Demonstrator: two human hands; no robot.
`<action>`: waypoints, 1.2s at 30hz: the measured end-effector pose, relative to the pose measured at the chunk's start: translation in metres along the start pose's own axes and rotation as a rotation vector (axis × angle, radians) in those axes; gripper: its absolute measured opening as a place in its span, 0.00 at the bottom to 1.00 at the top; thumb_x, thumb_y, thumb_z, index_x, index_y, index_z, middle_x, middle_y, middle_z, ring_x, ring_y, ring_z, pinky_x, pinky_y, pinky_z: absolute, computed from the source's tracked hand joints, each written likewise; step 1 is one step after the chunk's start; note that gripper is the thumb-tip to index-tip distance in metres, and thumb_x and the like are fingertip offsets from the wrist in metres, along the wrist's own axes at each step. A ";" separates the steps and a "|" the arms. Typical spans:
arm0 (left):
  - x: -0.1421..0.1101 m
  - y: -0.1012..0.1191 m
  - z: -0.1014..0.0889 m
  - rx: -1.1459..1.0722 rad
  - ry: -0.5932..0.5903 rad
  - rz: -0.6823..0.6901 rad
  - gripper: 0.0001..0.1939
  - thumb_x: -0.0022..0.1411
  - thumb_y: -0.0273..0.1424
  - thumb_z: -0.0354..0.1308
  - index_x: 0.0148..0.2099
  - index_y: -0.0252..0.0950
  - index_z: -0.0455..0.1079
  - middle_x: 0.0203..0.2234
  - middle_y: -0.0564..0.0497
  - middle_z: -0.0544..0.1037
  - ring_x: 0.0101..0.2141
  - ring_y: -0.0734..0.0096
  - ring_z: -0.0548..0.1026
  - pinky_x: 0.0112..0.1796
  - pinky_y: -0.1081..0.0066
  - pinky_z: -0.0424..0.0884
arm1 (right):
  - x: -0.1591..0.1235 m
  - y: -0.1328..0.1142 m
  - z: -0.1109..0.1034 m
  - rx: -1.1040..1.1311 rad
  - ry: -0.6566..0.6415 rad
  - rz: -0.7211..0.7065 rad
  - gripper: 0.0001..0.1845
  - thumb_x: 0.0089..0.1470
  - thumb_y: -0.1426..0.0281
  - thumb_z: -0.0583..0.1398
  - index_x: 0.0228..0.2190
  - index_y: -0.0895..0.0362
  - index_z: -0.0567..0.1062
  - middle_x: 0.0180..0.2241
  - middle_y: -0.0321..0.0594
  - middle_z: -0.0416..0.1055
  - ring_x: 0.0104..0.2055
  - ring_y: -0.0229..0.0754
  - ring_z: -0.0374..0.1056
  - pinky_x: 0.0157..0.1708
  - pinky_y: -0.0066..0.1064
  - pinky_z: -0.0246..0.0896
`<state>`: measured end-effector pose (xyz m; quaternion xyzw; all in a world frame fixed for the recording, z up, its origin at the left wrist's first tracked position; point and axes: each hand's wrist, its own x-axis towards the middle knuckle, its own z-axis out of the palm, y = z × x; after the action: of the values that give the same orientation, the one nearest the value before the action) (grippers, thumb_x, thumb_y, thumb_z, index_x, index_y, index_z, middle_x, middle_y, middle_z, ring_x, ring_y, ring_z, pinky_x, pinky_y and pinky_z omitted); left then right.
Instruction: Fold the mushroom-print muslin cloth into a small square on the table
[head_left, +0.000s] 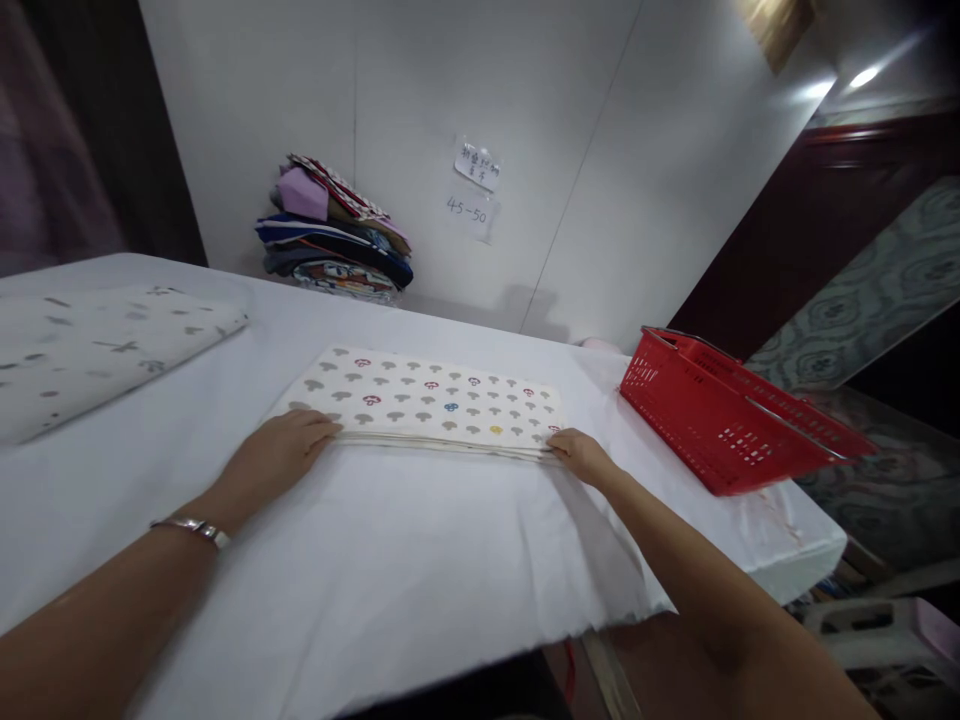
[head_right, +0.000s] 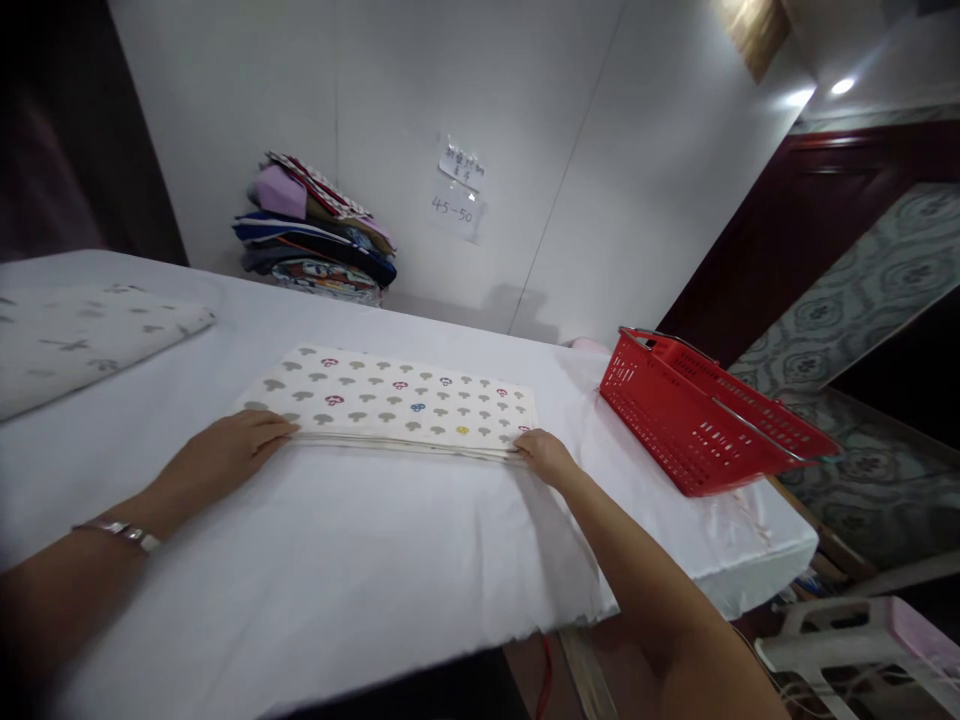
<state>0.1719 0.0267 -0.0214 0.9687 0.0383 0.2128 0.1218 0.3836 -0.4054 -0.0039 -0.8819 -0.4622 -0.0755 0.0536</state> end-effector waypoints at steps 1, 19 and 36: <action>0.000 -0.001 0.000 0.027 -0.026 0.017 0.21 0.63 0.38 0.41 0.43 0.36 0.73 0.42 0.46 0.76 0.44 0.61 0.69 0.47 0.62 0.64 | 0.002 -0.001 -0.001 -0.008 -0.019 -0.015 0.11 0.56 0.75 0.54 0.34 0.55 0.77 0.37 0.41 0.74 0.43 0.42 0.67 0.43 0.33 0.61; 0.000 0.002 -0.001 0.044 -0.063 0.036 0.21 0.64 0.35 0.39 0.45 0.36 0.72 0.44 0.46 0.75 0.46 0.60 0.69 0.47 0.61 0.64 | -0.002 -0.011 -0.009 -0.205 -0.112 -0.086 0.11 0.51 0.79 0.53 0.33 0.57 0.74 0.36 0.43 0.71 0.41 0.43 0.64 0.40 0.33 0.54; -0.001 0.003 -0.003 0.038 -0.069 0.058 0.20 0.63 0.34 0.40 0.42 0.37 0.73 0.41 0.47 0.75 0.43 0.63 0.70 0.44 0.64 0.65 | 0.035 -0.042 -0.002 0.153 0.000 -0.123 0.14 0.60 0.71 0.51 0.31 0.55 0.76 0.33 0.40 0.72 0.38 0.40 0.66 0.37 0.30 0.60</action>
<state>0.1699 0.0245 -0.0187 0.9783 0.0102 0.1820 0.0985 0.3687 -0.3539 0.0053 -0.8452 -0.5200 -0.0430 0.1159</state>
